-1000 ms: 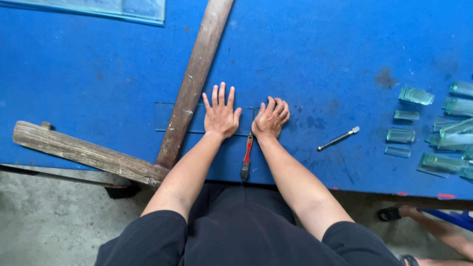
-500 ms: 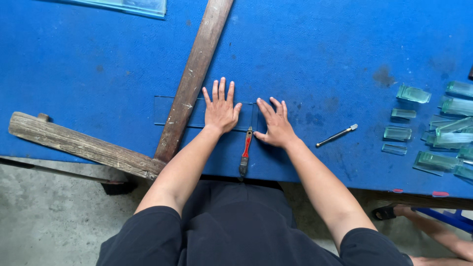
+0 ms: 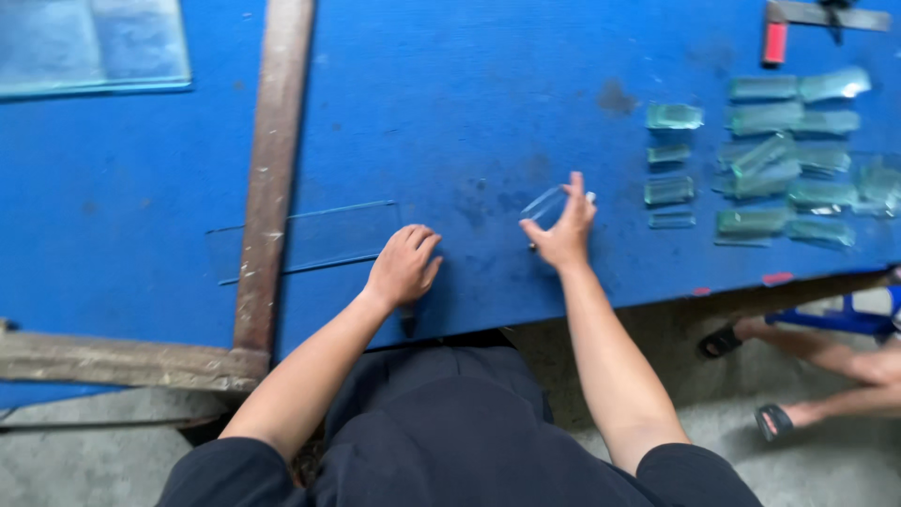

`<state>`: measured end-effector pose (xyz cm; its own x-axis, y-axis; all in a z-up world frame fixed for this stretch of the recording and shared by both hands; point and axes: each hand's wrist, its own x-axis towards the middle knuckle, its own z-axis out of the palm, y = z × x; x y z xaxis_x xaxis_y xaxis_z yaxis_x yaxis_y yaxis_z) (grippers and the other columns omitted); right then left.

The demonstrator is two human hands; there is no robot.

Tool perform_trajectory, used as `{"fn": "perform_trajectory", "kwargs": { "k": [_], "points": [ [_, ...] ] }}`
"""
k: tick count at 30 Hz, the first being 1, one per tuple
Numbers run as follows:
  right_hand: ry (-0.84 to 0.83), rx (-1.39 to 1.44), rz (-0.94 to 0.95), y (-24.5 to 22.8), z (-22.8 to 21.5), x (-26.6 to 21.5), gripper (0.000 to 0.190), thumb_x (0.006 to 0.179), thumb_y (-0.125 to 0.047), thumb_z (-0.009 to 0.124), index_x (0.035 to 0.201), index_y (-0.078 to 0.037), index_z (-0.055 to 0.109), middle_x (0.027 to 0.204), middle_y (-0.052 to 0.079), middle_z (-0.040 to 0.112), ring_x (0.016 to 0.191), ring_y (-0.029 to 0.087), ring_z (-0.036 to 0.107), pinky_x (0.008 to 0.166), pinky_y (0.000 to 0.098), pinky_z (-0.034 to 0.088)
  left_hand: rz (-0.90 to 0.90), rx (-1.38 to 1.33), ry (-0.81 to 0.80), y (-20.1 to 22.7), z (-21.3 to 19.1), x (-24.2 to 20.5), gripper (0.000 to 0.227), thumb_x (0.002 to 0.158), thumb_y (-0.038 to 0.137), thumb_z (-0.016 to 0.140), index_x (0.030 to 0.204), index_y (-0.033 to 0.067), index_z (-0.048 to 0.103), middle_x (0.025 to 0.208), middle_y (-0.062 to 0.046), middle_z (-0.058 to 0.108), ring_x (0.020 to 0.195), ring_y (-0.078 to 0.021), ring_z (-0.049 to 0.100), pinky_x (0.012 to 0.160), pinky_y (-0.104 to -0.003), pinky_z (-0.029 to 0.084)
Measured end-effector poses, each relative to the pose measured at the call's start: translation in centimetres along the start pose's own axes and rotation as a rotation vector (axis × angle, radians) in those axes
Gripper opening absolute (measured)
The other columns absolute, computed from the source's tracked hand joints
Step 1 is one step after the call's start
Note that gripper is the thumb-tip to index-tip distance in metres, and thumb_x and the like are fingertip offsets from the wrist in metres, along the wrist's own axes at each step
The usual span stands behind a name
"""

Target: The person uses a glass cutter and a wooden L-shaped guide to score and snap rectangular glass sheets on a blue workbench. They repeatedly align each sheet, score it, and break it along the line, stacking the finished pieces to the right.

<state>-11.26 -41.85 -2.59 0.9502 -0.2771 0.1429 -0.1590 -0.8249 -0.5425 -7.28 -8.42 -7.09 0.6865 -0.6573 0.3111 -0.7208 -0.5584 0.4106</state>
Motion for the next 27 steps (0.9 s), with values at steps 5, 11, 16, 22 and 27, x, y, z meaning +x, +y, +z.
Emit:
{"fn": "perform_trajectory", "kwargs": {
  "k": [5, 11, 16, 22, 27],
  "points": [
    [0.306, -0.207, 0.295, 11.1, -8.1, -2.1, 0.129, 0.061, -0.021, 0.100, 0.163, -0.010, 0.022, 0.134, 0.022, 0.056, 0.123, 0.047, 0.049, 0.113, 0.0597, 0.028, 0.013, -0.119, -0.018, 5.2, -2.1, 1.4, 0.032, 0.086, 0.022, 0.072, 0.114, 0.0079, 0.067, 0.107, -0.008, 0.063, 0.108, -0.0299, 0.065, 0.096, -0.041, 0.052],
    [0.296, -0.304, 0.524, 17.3, -11.2, -2.4, 0.128, 0.062, -0.028, 0.099, 0.163, -0.021, 0.021, 0.137, 0.013, 0.050, 0.131, 0.041, 0.045, 0.114, 0.0588, 0.029, -0.064, -0.133, -0.031, 7.3, -2.6, 1.5, 0.026, 0.088, 0.022, 0.072, 0.110, 0.0079, 0.069, 0.104, -0.008, 0.065, 0.106, -0.0301, 0.066, 0.090, -0.040, 0.054],
    [0.227, -0.262, 0.587, 16.3, -11.9, -1.4, 0.120, 0.070, -0.027, 0.096, 0.162, -0.017, 0.021, 0.144, 0.019, 0.044, 0.138, 0.045, 0.040, 0.118, 0.0598, 0.026, -0.118, -0.104, 0.022, 6.9, -4.5, 1.1, 0.026, 0.087, 0.016, 0.073, 0.111, 0.0060, 0.070, 0.105, -0.011, 0.067, 0.105, -0.0313, 0.067, 0.094, -0.041, 0.053],
    [0.511, -0.352, 0.248, 11.0, -7.5, -4.0, 0.097, 0.069, -0.022, 0.095, 0.149, 0.000, 0.045, 0.141, 0.028, 0.043, 0.129, 0.050, 0.046, 0.110, 0.0614, 0.032, -0.509, 0.100, 0.141, 2.6, -10.6, -4.1, 0.048, 0.081, 0.013, 0.079, 0.127, 0.0032, 0.065, 0.116, -0.018, 0.066, 0.113, -0.0370, 0.064, 0.102, -0.048, 0.047],
    [-0.040, 0.149, -0.004, -5.1, 1.6, -8.4, 0.012, 0.083, -0.019, 0.077, 0.094, -0.014, 0.073, 0.081, 0.007, 0.071, 0.076, 0.029, 0.071, 0.071, 0.0370, 0.057, -1.397, 0.273, -0.085, -1.2, -16.3, -11.8, 0.109, 0.076, 0.038, 0.089, 0.155, -0.0036, 0.026, 0.143, -0.032, 0.040, 0.127, -0.0550, 0.051, 0.113, -0.063, 0.036]
  ]
}}
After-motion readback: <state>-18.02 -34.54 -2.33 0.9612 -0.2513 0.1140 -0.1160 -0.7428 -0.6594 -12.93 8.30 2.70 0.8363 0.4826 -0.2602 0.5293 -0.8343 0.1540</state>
